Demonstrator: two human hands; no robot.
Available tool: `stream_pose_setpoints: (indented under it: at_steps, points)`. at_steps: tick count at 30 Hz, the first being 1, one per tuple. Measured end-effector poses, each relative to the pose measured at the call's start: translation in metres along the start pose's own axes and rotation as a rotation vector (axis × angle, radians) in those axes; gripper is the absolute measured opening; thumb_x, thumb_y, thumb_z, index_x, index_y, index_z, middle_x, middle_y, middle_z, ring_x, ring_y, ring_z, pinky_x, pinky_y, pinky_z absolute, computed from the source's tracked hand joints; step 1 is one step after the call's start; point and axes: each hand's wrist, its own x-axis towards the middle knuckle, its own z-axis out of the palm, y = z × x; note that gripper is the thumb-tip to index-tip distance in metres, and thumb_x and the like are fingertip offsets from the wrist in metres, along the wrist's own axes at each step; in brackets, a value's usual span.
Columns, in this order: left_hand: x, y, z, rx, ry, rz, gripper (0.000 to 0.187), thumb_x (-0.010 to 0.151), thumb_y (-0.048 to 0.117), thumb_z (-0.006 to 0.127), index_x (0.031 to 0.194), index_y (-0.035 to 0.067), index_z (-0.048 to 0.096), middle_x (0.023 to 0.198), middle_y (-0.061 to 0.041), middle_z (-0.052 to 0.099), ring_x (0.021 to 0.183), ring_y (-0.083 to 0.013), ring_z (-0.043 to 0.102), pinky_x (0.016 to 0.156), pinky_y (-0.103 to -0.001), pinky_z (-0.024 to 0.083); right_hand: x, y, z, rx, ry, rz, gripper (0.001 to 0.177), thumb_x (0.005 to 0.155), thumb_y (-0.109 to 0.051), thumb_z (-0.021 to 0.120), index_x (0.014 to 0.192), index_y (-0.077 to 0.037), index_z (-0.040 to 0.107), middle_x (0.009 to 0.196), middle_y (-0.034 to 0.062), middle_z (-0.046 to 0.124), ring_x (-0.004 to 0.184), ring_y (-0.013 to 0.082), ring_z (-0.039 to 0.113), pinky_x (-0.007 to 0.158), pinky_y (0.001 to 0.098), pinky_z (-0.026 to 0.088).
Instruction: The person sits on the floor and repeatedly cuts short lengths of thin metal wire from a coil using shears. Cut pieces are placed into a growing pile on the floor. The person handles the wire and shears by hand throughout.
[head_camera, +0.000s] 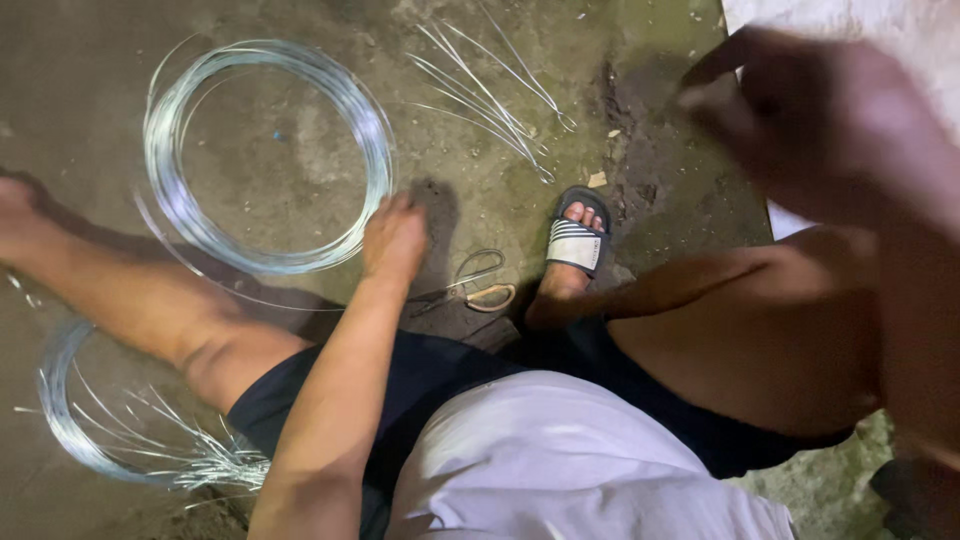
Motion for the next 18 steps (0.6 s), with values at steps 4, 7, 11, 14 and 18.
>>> stream_pose_setpoints:
  at_steps: [4,7,11,14,18]
  points:
    - [0.066,0.063,-0.003,-0.167,0.011,0.164,0.034,0.086,0.009,0.056,0.117,0.009,0.071,0.129,-0.015,0.063,0.121,-0.0370,0.057,0.094,-0.049,0.047,0.006,0.020,0.007,-0.018,-0.061,-0.096,0.034,0.101,-0.029,0.069,0.132,-0.014,0.068,0.074,0.0118,0.066,0.068,0.0234,0.063,0.065,0.0378,0.051]
    - [0.100,0.097,0.011,-0.261,-0.074,0.225,0.036,0.094,0.010,0.053,0.125,0.013,0.069,0.129,-0.012,0.063,0.122,-0.0339,0.057,0.102,-0.047,0.048,0.012,0.047,0.010,0.360,-0.064,-0.126,0.032,0.103,-0.021,0.066,0.132,-0.008,0.068,0.071,0.0139,0.058,0.062,0.0248,0.054,0.058,0.0396,0.045]
    - [0.137,0.122,0.049,-0.163,0.035,0.292,0.027,0.097,0.016,0.055,0.118,0.010,0.071,0.125,-0.013,0.065,0.121,-0.0320,0.059,0.100,-0.047,0.049,0.018,0.088,0.000,0.896,0.056,-0.265,0.025,0.117,-0.013,0.052,0.131,0.003,0.065,0.078,0.0051,0.057,0.063,0.0125,0.047,0.056,0.0284,0.037]
    - [0.153,0.127,0.073,-0.106,0.108,0.341,0.023,0.093,0.019,0.058,0.108,0.013,0.075,0.121,-0.011,0.065,0.115,-0.0309,0.059,0.097,-0.046,0.048,0.027,0.092,-0.008,1.090,0.098,-0.471,0.031,0.112,-0.007,0.044,0.134,0.003,0.063,0.072,-0.0036,0.048,0.058,0.0024,0.041,0.058,0.0209,0.034]
    - [0.172,0.130,0.088,0.011,-0.024,0.350,0.022,0.092,0.019,0.059,0.101,0.014,0.078,0.116,-0.008,0.066,0.116,-0.0292,0.059,0.096,-0.044,0.048,0.007,0.084,-0.015,0.695,0.183,-0.193,0.034,0.108,-0.008,0.043,0.130,0.005,0.066,0.070,0.0085,0.051,0.060,0.0122,0.046,0.055,0.0288,0.037]
